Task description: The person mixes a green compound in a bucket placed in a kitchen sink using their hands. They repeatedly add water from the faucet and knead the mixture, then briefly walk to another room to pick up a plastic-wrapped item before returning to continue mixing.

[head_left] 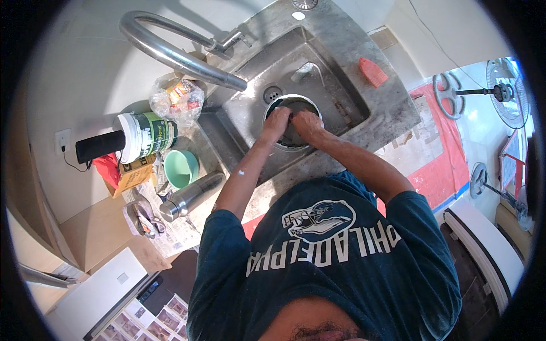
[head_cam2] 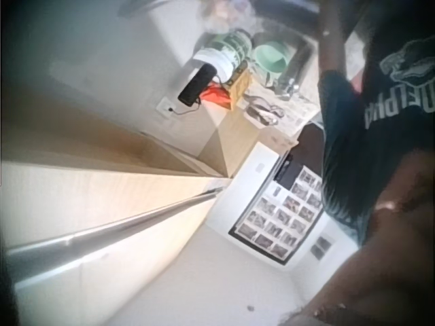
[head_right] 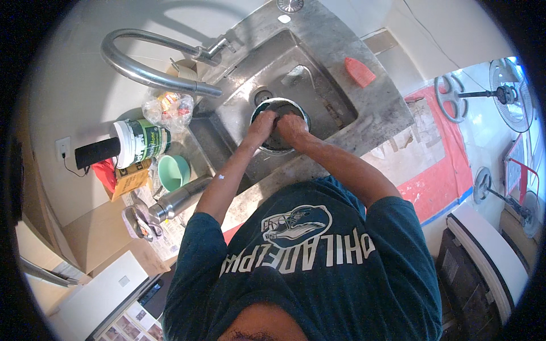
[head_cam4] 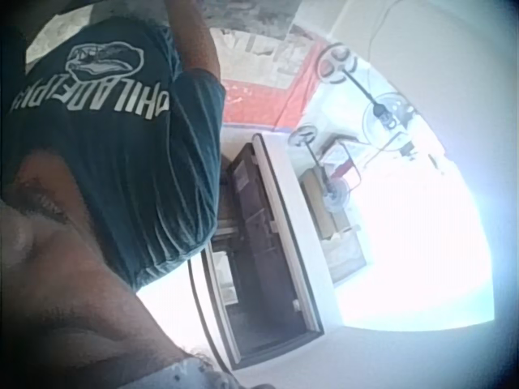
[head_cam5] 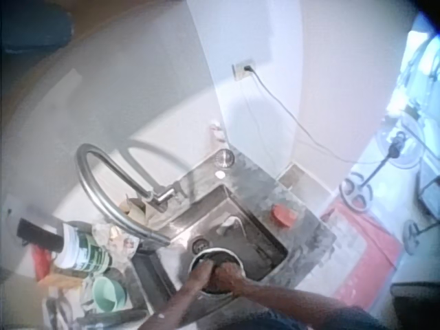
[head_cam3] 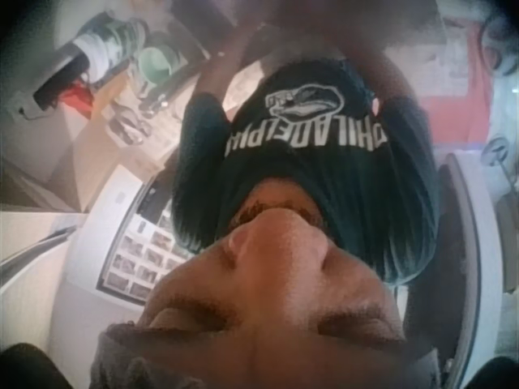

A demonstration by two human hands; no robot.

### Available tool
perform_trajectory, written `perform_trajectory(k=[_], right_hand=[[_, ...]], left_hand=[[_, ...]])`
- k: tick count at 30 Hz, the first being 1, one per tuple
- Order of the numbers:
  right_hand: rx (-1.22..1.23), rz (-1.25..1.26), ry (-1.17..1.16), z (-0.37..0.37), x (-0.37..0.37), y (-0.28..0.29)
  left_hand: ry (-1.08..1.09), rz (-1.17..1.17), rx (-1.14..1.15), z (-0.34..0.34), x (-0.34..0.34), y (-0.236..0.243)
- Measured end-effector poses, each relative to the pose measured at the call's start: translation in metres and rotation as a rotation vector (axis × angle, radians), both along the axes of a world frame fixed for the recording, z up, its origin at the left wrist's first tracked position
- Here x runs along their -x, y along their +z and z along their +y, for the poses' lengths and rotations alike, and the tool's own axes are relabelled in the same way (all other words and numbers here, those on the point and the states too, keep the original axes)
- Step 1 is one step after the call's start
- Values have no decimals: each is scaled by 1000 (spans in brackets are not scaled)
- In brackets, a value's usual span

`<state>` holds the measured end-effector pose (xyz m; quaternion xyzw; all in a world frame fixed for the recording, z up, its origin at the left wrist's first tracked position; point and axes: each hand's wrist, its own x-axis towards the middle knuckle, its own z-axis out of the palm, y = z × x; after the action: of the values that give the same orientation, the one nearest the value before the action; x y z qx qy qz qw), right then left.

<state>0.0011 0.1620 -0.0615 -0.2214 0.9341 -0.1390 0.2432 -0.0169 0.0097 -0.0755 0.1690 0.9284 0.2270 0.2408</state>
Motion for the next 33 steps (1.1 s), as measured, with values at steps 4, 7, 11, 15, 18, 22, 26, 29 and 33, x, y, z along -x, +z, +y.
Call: perform_trajectory(k=[4,7,11,15,18,22,26,29,33], right_hand=[[15,10,37,1,5,-7],[-23,-30,82,4,3,-3],[-125,-188,260,4,9,12],[-87,-20,231,6,6,-14],[-106,19,116,0,2,-17],[-62,-103,-106,-7,12,-10],[182,11,-387,-10,26,-24],[433,56,-476,-10,34,-58],[730,12,-496,-11,35,-57]], left_hand=[[-340,185,137,-11,7,-1],[-471,255,378,-4,1,28],[-458,11,600,8,8,9],[-491,23,522,4,24,4],[-398,76,373,-2,21,-1],[55,108,148,10,11,2],[11,260,36,9,15,12],[72,241,-273,7,16,23],[122,393,-382,2,13,14]])
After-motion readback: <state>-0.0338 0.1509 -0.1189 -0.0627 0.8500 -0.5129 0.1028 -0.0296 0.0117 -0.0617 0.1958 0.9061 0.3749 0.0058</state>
